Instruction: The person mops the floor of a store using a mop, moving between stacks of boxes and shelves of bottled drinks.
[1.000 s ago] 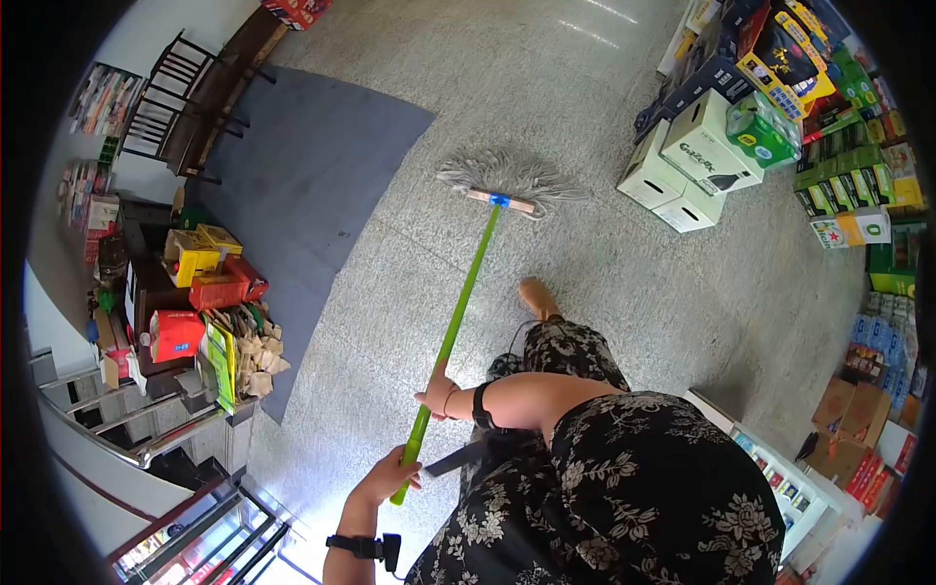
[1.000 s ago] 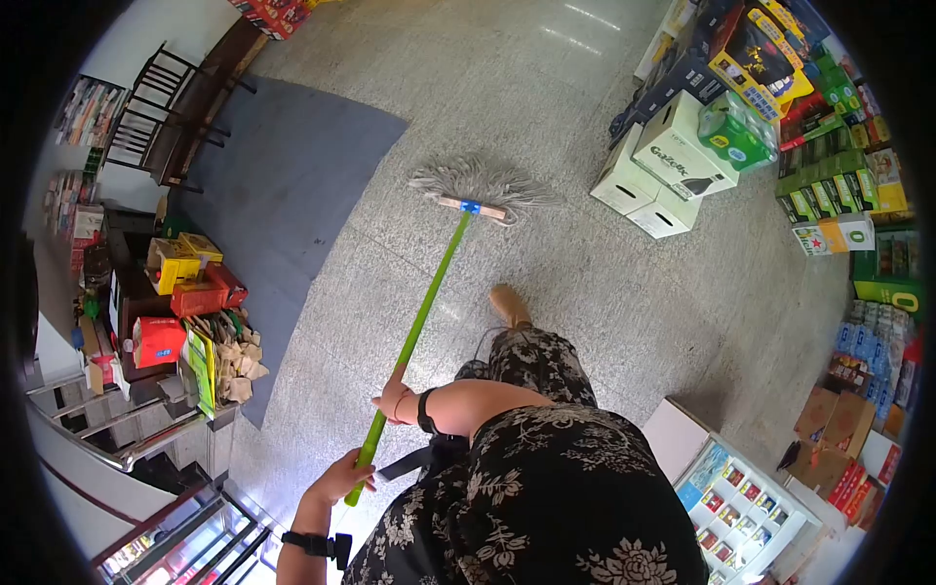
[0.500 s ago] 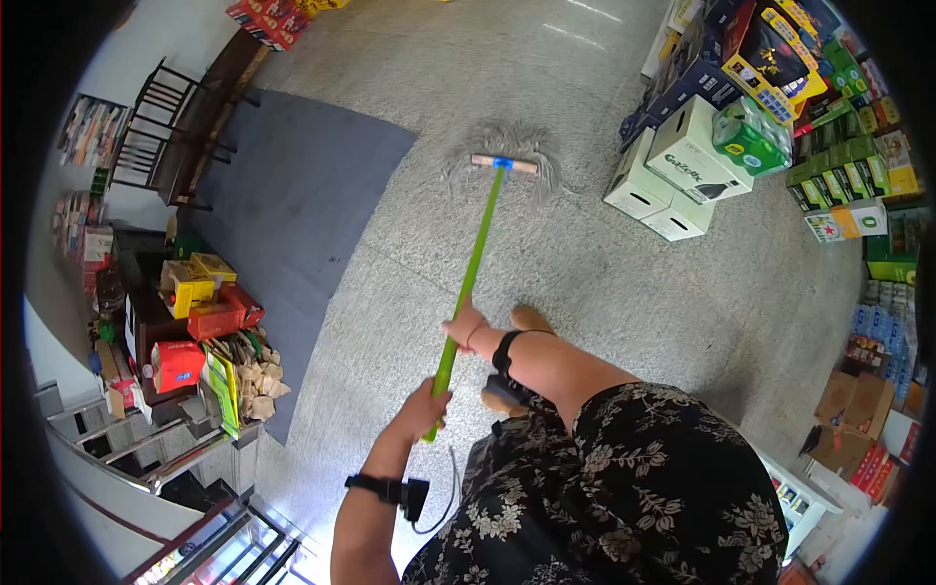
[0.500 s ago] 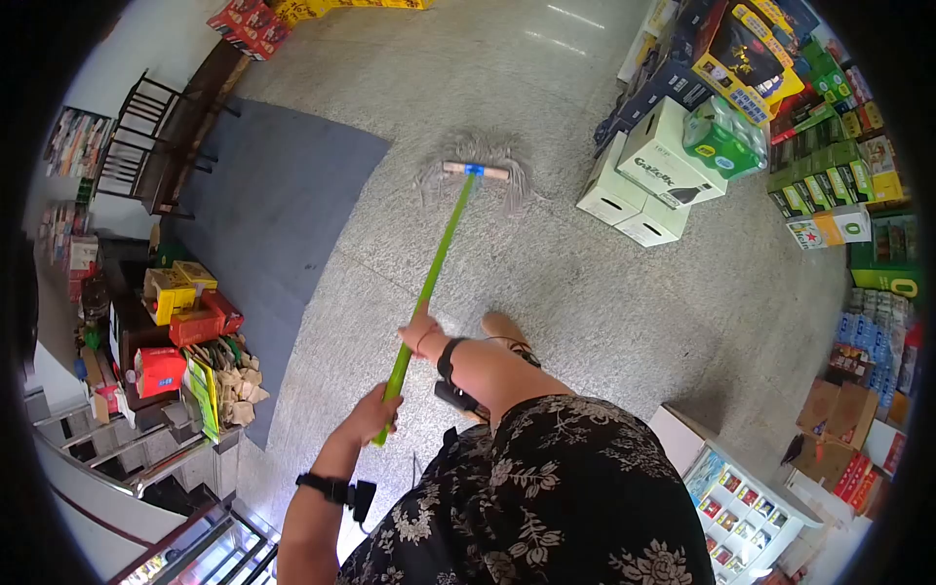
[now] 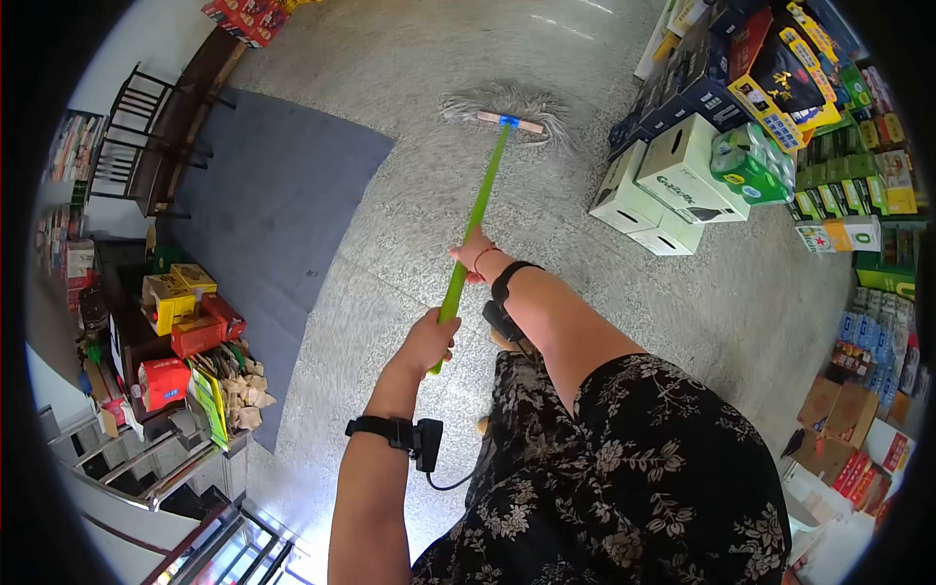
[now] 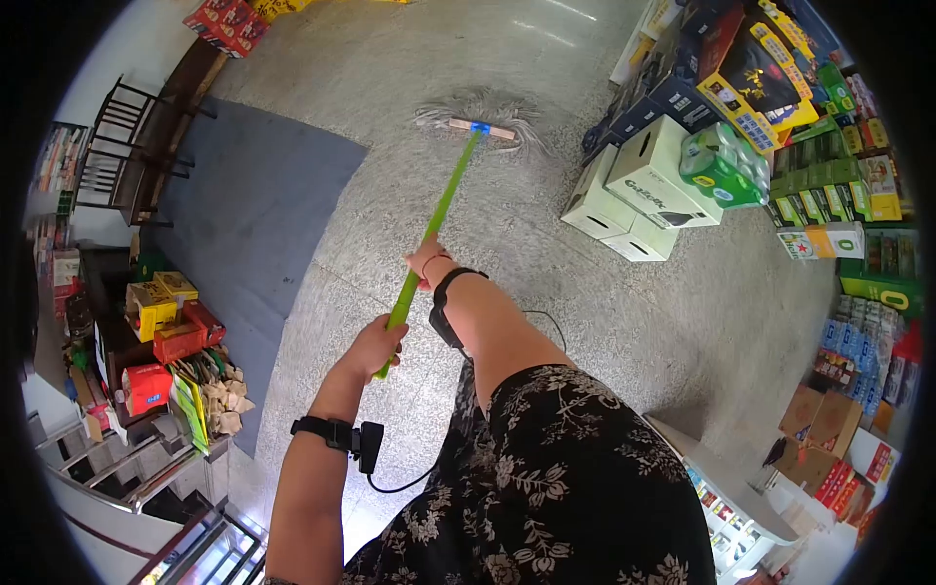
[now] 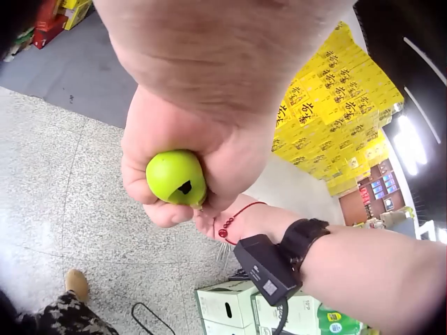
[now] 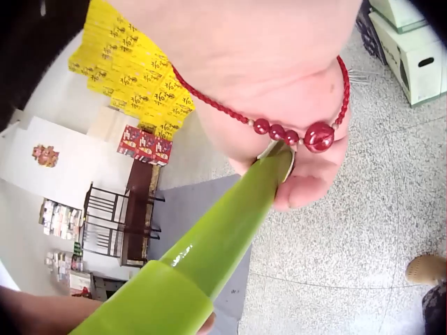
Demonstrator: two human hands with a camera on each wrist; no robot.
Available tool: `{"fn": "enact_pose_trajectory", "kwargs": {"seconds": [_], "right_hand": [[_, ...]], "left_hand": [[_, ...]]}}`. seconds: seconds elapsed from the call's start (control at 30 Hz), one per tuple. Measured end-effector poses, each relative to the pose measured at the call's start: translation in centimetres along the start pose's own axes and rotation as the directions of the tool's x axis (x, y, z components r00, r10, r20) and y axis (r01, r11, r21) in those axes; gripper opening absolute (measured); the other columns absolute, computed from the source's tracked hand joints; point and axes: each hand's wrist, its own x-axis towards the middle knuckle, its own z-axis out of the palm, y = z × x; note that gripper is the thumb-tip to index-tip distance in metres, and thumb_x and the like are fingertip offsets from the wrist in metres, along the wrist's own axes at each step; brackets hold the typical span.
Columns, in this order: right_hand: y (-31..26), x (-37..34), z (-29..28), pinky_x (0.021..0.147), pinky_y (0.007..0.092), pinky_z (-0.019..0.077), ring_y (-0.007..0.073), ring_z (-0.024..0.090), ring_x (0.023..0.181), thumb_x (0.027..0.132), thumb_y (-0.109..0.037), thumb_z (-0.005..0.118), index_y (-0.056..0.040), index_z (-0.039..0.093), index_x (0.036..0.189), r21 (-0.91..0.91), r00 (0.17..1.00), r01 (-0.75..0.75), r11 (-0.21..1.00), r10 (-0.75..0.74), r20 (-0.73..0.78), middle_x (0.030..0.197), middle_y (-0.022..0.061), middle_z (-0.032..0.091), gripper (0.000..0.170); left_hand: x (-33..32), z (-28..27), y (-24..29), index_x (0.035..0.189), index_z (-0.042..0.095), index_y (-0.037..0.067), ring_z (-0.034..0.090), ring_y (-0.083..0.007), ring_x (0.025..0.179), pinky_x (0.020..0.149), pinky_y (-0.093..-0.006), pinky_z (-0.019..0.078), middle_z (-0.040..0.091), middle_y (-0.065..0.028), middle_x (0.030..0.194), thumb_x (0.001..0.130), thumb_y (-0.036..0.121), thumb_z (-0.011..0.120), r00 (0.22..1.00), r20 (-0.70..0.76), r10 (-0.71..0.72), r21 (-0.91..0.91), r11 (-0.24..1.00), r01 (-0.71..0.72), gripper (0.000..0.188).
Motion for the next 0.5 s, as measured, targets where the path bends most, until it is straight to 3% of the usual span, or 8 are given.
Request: {"fn": "enact_pose_trajectory", "kwargs": {"seconds": [0.03, 0.13, 0.3, 0.33, 0.4, 0.43, 0.47, 0.5], "right_hand": [[0.5, -0.2, 0.5, 0.036, 0.0294, 0.0477, 0.0207, 0.058, 0.047, 0.08, -0.02, 0.062, -0.0042, 0.017, 0.13, 0.01, 1.0, 0.015, 1.0, -0.016, 0.006, 0.073, 0.017, 0.06, 0.069], [2.1, -1.7, 2.4, 0.036, 0.0296, 0.0483, 0.0214, 0.059, 0.048, 0.08, -0.019, 0.062, -0.0066, 0.013, 0.131, 0.017, 0.998, 0.007, 1.0, -0.008, 0.064, 0.074, 0.0173, 0.06, 0.072], [7.9, -4.3, 9.2, 0.034, 0.0327, 0.0498, 0.0248, 0.059, 0.048, 0.082, -0.019, 0.061, -0.0031, 0.019, 0.123, 0.026, 0.95, -0.06, 0.998, 0.049, 0.307, 0.086, 0.0203, 0.056, 0.061], [8.1, -7.1, 10.1, 0.035, 0.0332, 0.0502, 0.0258, 0.059, 0.047, 0.082, -0.021, 0.061, 0.0017, 0.027, 0.119, -0.015, 0.958, -0.04, 0.999, 0.043, 0.283, 0.082, 0.0194, 0.056, 0.056], [11.5, -8.7, 13.0, 0.037, 0.0348, 0.0515, 0.0272, 0.061, 0.049, 0.083, -0.029, 0.058, 0.0097, 0.048, 0.097, -0.149, 0.883, -0.054, 0.987, 0.117, 0.455, 0.076, 0.0182, 0.057, 0.043], [12.7, -10.0, 14.2, 0.038, 0.0356, 0.052, 0.0276, 0.061, 0.051, 0.083, -0.03, 0.058, 0.011, 0.05, 0.095, -0.262, 0.816, -0.039, 0.964, 0.182, 0.548, 0.077, 0.0181, 0.057, 0.043], [14.8, -10.6, 16.1, 0.04, 0.0373, 0.0516, 0.0262, 0.063, 0.052, 0.087, -0.04, 0.05, 0.008, 0.04, 0.112, -0.39, 0.726, -0.011, 0.921, 0.276, 0.63, 0.09, 0.0205, 0.06, 0.055], [16.7, -12.2, 17.6, 0.044, 0.0375, 0.0527, 0.0267, 0.064, 0.057, 0.087, -0.04, 0.05, 0.0088, 0.039, 0.113, -0.4, 0.686, 0.022, 0.916, 0.277, 0.673, 0.095, 0.022, 0.058, 0.057]], "left_hand": [[-0.2, 0.0, -0.7, 0.102, 0.048, -0.002, 0.05, -0.0154, 0.056, 0.047, -0.0293, 0.0433, 0.052, -0.0086, 0.07, 0.085, 0.025, 0.051, 1.0, -0.006, -0.002, -0.008, 1.0, 0.002, 0.032], [-2.1, -0.2, -3.8, 0.104, 0.047, -0.001, 0.049, -0.0149, 0.053, 0.046, -0.0288, 0.0425, 0.051, -0.0082, 0.069, 0.084, 0.026, 0.052, 1.0, -0.015, -0.028, 0.011, 1.0, 0.028, 0.033], [-8.8, -0.3, -11.8, 0.106, 0.047, 0.001, 0.045, -0.0119, 0.05, 0.045, -0.026, 0.0402, 0.047, -0.0034, 0.065, 0.086, 0.02, 0.052, 0.994, -0.027, -0.101, -0.07, 0.993, 0.099, 0.028], [-10.7, 0.0, -13.6, 0.106, 0.047, 0.001, 0.045, -0.0119, 0.05, 0.045, -0.026, 0.0402, 0.047, -0.0034, 0.065, 0.086, 0.02, 0.052, 0.994, -0.044, -0.105, -0.09, 0.991, 0.1, 0.028], [-14.9, 1.1, -17.7, 0.108, 0.047, 0.002, 0.046, -0.0131, 0.051, 0.045, -0.0277, 0.04, 0.049, -0.0051, 0.065, 0.085, 0.022, 0.053, 0.987, -0.066, -0.145, -0.106, 0.985, 0.138, 0.03], [-17.1, 1.7, -19.6, 0.108, 0.047, 0.002, 0.046, -0.0131, 0.051, 0.045, -0.0277, 0.04, 0.049, -0.0051, 0.065, 0.085, 0.022, 0.053, 0.985, -0.083, -0.149, -0.131, 0.982, 0.138, 0.03], [-19.6, 2.5, -21.3, 0.11, 0.047, 0.003, 0.046, -0.0127, 0.05, 0.045, -0.0272, 0.0395, 0.048, -0.0042, 0.065, 0.085, 0.021, 0.053, 0.98, -0.083, -0.182, -0.164, 0.972, 0.167, 0.031], [-22.1, 3.5, -23.2, 0.111, 0.047, 0.003, 0.045, -0.0123, 0.049, 0.044, -0.0268, 0.0389, 0.047, -0.0034, 0.064, 0.085, 0.021, 0.054, 0.973, -0.08, -0.215, -0.197, 0.961, 0.195, 0.032]]}}
